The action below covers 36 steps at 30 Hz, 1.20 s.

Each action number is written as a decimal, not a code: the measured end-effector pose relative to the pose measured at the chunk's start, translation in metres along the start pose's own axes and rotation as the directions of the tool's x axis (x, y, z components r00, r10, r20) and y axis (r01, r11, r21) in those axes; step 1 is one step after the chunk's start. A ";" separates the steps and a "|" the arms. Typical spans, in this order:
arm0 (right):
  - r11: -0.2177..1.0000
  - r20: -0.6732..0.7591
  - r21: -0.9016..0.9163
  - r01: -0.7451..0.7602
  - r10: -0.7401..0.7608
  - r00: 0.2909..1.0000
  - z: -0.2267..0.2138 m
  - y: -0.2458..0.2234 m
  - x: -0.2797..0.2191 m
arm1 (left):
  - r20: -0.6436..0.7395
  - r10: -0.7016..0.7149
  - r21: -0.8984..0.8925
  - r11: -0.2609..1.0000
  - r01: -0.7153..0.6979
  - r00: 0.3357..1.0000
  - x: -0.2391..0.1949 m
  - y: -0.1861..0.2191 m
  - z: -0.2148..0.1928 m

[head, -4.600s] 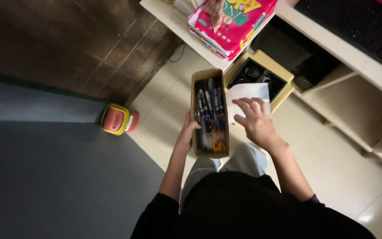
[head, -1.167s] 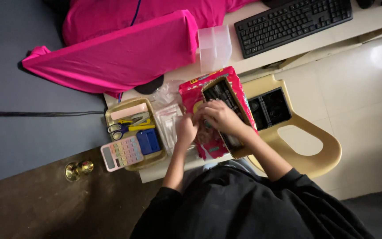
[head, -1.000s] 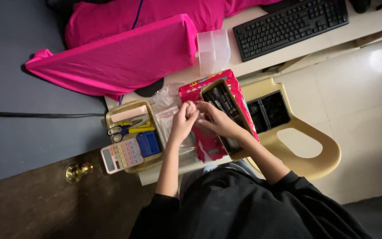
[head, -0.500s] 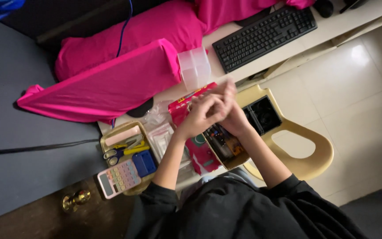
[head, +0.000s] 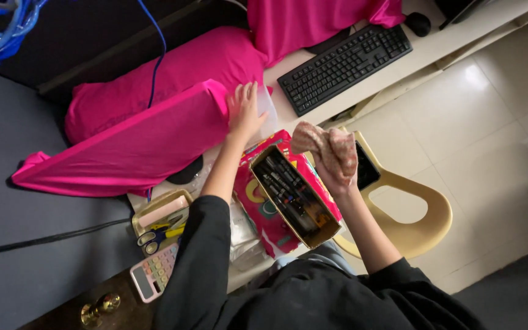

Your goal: Clean individual markers with a cloth and organize them into a plastic holder and box.

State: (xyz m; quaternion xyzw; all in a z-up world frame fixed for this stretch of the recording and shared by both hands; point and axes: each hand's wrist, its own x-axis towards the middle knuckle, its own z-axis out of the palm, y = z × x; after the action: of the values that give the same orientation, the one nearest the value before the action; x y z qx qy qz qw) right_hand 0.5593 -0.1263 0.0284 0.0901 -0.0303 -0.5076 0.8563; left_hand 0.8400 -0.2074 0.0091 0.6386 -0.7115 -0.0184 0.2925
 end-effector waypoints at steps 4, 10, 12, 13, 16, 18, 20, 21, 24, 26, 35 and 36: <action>0.988 -0.258 -0.082 0.133 -0.149 0.955 0.009 -0.003 -0.011 | 0.241 -0.173 0.112 0.982 0.150 0.955 0.008 -0.004 0.006; 0.907 0.233 -0.410 0.099 -0.001 0.973 0.057 0.010 0.006 | 0.097 -0.147 0.096 0.986 0.138 0.984 0.003 0.054 -0.061; 0.879 0.385 -0.448 0.163 0.025 0.923 0.076 0.019 0.014 | 0.006 -0.138 0.048 0.989 0.138 0.990 -0.006 0.082 -0.090; 0.827 0.150 -0.537 0.169 -0.103 0.983 0.099 0.030 0.019 | -0.010 -0.146 -0.018 0.989 0.146 0.989 -0.012 0.094 -0.102; 0.345 0.159 -0.910 0.231 -0.225 0.961 0.119 0.042 0.022 | -0.023 -0.135 -0.149 0.980 0.130 0.991 -0.035 0.121 -0.120; -0.148 0.337 -0.935 0.323 -0.081 0.938 0.132 0.050 0.017 | -0.024 -0.115 -0.213 0.971 0.107 0.993 -0.051 0.135 -0.125; -0.427 0.328 -0.819 0.384 0.200 0.923 0.162 0.063 0.004 | -0.291 0.116 -0.160 0.973 -0.168 0.950 -0.068 0.149 -0.128; -0.427 0.330 -0.818 0.385 0.200 0.923 0.161 0.060 0.000 | -0.292 0.118 -0.160 0.972 -0.170 0.949 -0.077 0.156 -0.130; -0.566 0.283 -0.717 0.407 0.297 0.912 0.142 0.039 0.000 | -0.273 -0.020 -0.242 0.969 -0.048 0.962 -0.102 0.172 -0.138; -0.751 0.252 -0.595 0.286 0.164 0.954 0.108 0.011 0.007 | -0.348 -0.030 -0.285 0.956 -0.075 0.937 -0.118 0.178 -0.146; -0.727 0.254 -0.598 0.338 0.228 0.940 0.145 0.047 -0.088 | -0.283 0.011 -0.162 0.985 -0.059 0.959 -0.152 0.203 -0.102; -0.729 0.256 -0.596 0.337 0.225 0.940 0.152 0.046 -0.094 | -0.283 0.015 -0.164 0.984 -0.063 0.959 -0.150 0.211 -0.105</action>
State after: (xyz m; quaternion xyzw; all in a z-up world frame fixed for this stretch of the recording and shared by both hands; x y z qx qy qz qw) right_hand 0.5318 -0.0408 0.1895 -0.8371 0.3374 -0.2836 0.3239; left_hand 0.6989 0.0059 0.1209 0.5930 -0.6710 0.0170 0.4447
